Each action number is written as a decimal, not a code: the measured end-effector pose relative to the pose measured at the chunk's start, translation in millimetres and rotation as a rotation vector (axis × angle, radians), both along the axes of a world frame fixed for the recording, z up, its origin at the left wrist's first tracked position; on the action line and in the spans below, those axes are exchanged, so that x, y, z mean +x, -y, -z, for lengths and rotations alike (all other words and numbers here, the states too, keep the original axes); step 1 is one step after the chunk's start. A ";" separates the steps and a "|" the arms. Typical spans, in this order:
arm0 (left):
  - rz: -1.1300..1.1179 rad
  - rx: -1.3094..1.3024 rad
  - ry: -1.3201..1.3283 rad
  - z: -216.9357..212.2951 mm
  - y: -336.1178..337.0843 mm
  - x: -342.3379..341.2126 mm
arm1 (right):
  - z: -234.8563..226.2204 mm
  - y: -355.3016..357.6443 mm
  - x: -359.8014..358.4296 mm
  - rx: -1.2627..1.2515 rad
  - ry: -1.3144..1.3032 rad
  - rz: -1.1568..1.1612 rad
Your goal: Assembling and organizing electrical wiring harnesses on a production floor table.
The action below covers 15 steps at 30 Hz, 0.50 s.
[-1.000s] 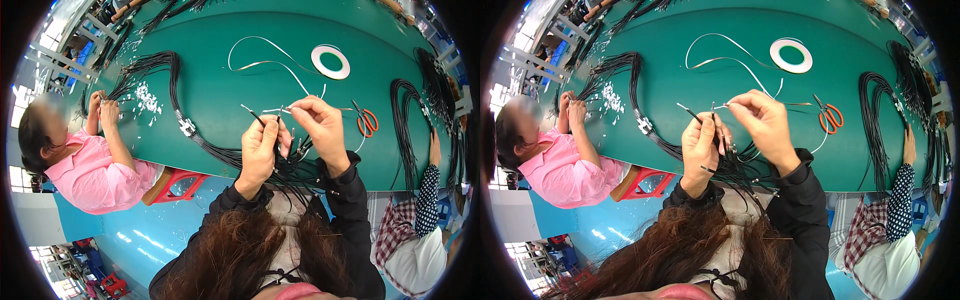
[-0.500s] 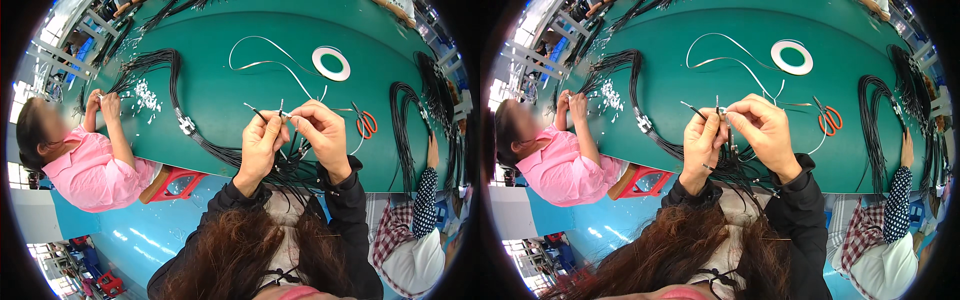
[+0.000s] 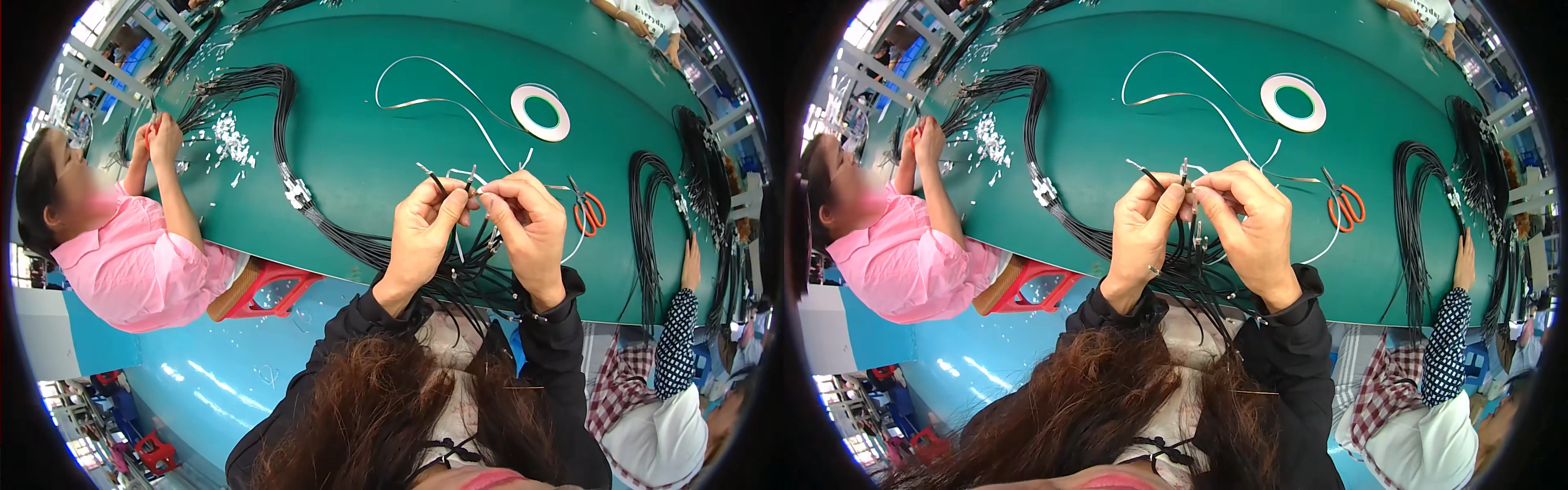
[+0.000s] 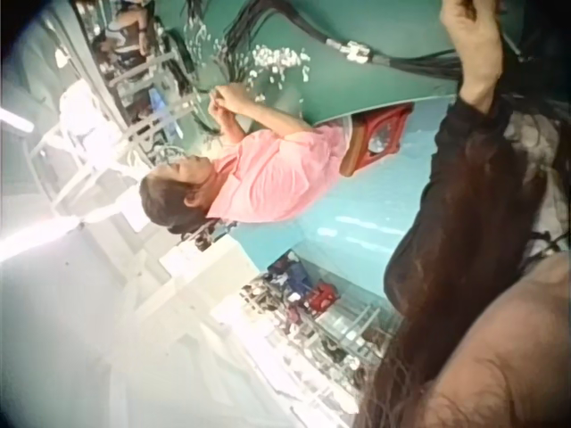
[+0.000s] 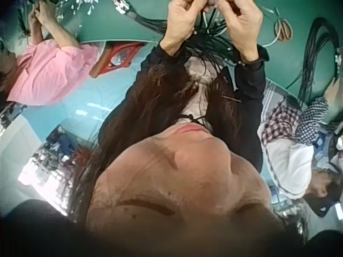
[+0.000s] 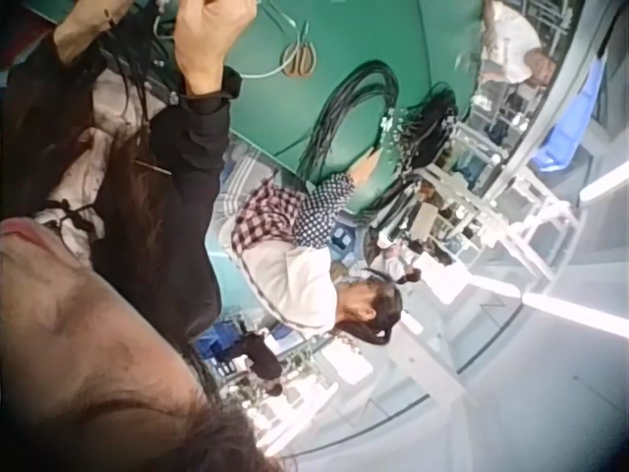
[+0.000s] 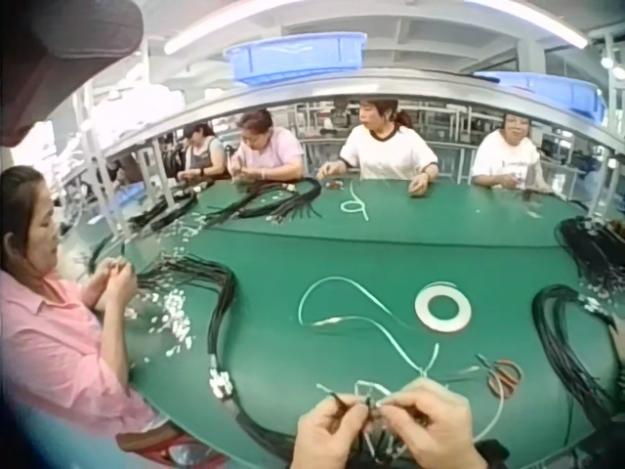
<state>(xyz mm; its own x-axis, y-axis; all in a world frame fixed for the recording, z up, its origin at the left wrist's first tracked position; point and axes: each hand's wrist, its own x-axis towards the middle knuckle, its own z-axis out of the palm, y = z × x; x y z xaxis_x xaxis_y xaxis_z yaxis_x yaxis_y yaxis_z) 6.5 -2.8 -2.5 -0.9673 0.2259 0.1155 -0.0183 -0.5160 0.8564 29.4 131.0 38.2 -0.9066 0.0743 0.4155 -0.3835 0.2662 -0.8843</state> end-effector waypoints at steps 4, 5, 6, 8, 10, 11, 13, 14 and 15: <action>-0.020 -0.062 -0.011 -0.9 2.2 1.2 | 0.4 1.8 1.7 0.028 0.004 0.019; -0.025 -0.055 -0.007 -0.2 2.3 1.7 | 0.2 2.2 2.1 0.040 0.005 0.030; -0.028 -0.067 -0.013 -0.2 2.4 1.6 | -0.5 2.3 1.8 0.046 0.006 0.023; -0.033 -0.094 -0.025 -0.2 2.6 1.7 | -2.0 2.6 1.2 0.078 -0.004 0.047; -0.053 -0.105 -0.026 -0.2 2.9 2.6 | -3.0 3.3 0.5 0.096 -0.008 0.051; -0.057 -0.117 -0.031 0.1 2.4 2.6 | -3.4 3.4 0.7 0.101 -0.004 0.062; -0.062 -0.126 -0.035 0.4 1.4 2.3 | -4.2 3.6 0.7 0.110 0.004 0.082; -0.066 -0.139 -0.048 0.4 1.0 2.1 | -4.6 3.7 0.5 0.113 0.004 0.081; -0.070 -0.152 -0.061 0.5 0.5 2.0 | -5.0 3.7 0.3 0.108 -0.001 0.086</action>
